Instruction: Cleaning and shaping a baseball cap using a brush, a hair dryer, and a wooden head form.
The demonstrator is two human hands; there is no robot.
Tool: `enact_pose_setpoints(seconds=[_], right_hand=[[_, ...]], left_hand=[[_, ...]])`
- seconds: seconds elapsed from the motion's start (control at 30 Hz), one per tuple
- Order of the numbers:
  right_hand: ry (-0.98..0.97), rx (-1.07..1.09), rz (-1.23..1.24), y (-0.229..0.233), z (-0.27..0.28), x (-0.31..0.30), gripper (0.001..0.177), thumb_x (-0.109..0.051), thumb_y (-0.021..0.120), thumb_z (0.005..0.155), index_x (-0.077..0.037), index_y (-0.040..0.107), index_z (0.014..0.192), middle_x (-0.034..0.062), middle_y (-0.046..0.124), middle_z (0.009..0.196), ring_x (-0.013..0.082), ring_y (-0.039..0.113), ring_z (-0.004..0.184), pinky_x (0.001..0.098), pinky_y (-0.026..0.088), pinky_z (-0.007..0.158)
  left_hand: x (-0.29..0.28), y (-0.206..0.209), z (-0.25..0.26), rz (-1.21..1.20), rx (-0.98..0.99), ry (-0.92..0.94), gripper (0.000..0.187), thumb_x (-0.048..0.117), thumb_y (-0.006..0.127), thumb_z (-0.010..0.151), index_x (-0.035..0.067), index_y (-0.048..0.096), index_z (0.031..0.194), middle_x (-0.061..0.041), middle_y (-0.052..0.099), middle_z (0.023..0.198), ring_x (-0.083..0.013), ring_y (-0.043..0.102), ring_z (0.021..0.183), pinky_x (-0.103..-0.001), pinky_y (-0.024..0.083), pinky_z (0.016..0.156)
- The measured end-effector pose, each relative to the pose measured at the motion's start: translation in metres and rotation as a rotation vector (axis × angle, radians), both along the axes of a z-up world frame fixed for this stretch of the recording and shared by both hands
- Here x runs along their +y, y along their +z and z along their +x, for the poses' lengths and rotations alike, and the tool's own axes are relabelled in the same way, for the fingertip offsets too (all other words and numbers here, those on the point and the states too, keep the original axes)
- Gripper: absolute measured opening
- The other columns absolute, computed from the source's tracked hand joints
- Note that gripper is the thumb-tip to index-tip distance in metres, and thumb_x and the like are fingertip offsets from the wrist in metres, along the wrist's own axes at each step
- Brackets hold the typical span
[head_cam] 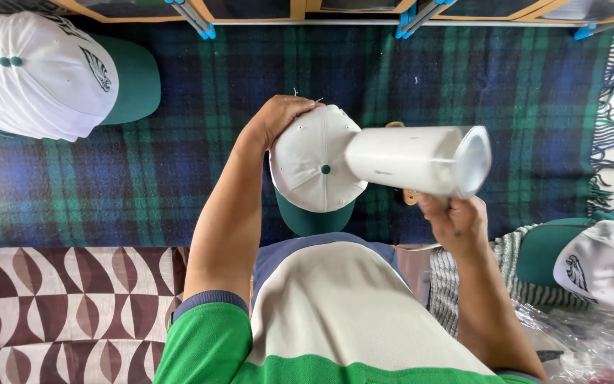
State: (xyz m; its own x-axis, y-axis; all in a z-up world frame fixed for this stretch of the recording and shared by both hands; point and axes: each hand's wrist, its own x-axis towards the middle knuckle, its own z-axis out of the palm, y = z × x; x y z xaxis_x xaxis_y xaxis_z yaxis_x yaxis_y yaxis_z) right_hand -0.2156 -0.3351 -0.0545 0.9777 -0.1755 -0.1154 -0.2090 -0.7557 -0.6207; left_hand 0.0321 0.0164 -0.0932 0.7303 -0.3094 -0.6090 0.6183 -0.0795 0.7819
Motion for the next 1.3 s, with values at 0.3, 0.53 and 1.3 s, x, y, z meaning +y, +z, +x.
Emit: enact_pose_setpoints(seconds=[0.3, 0.53, 1.3], right_hand=[[0.347, -0.502, -0.207, 0.041, 0.029, 0.024, 0.043, -0.037, 0.091, 0.086, -0.002, 0.066, 0.083, 0.0173, 0.060, 0.069, 0.0445, 0.061, 0.062, 0.0526, 0.050, 0.047], [-0.170, 0.186, 0.132, -0.012, 0.005, 0.011, 0.035, -0.050, 0.077, 0.091, -0.022, 0.070, 0.071, -0.0004, 0.067, 0.059, 0.0261, 0.069, 0.066, 0.0406, 0.052, 0.066], [-0.282, 0.157, 1.662, -0.087, 0.101, 0.073, 0.031, -0.044, 0.069, 0.089, -0.023, 0.066, 0.111, 0.0036, 0.074, 0.126, 0.0358, 0.071, 0.114, 0.0574, 0.060, 0.088]], left_hand=[[0.002, -0.015, -0.008, -0.082, -0.091, 0.067, 0.025, 0.018, 0.082, 0.083, 0.004, 0.081, 0.103, -0.016, 0.078, 0.102, -0.0231, 0.074, 0.101, -0.039, 0.059, 0.096], [0.019, -0.025, -0.051, -0.021, -0.108, 0.247, 0.035, 0.036, 0.068, 0.096, 0.013, 0.078, 0.120, -0.010, 0.068, 0.134, -0.0285, 0.059, 0.132, -0.046, 0.045, 0.113], [0.007, 0.014, -0.123, -0.160, -0.262, 0.534, 0.060, 0.051, 0.041, 0.110, 0.011, 0.045, 0.155, -0.017, 0.042, 0.160, -0.0338, 0.035, 0.151, -0.046, 0.028, 0.127]])
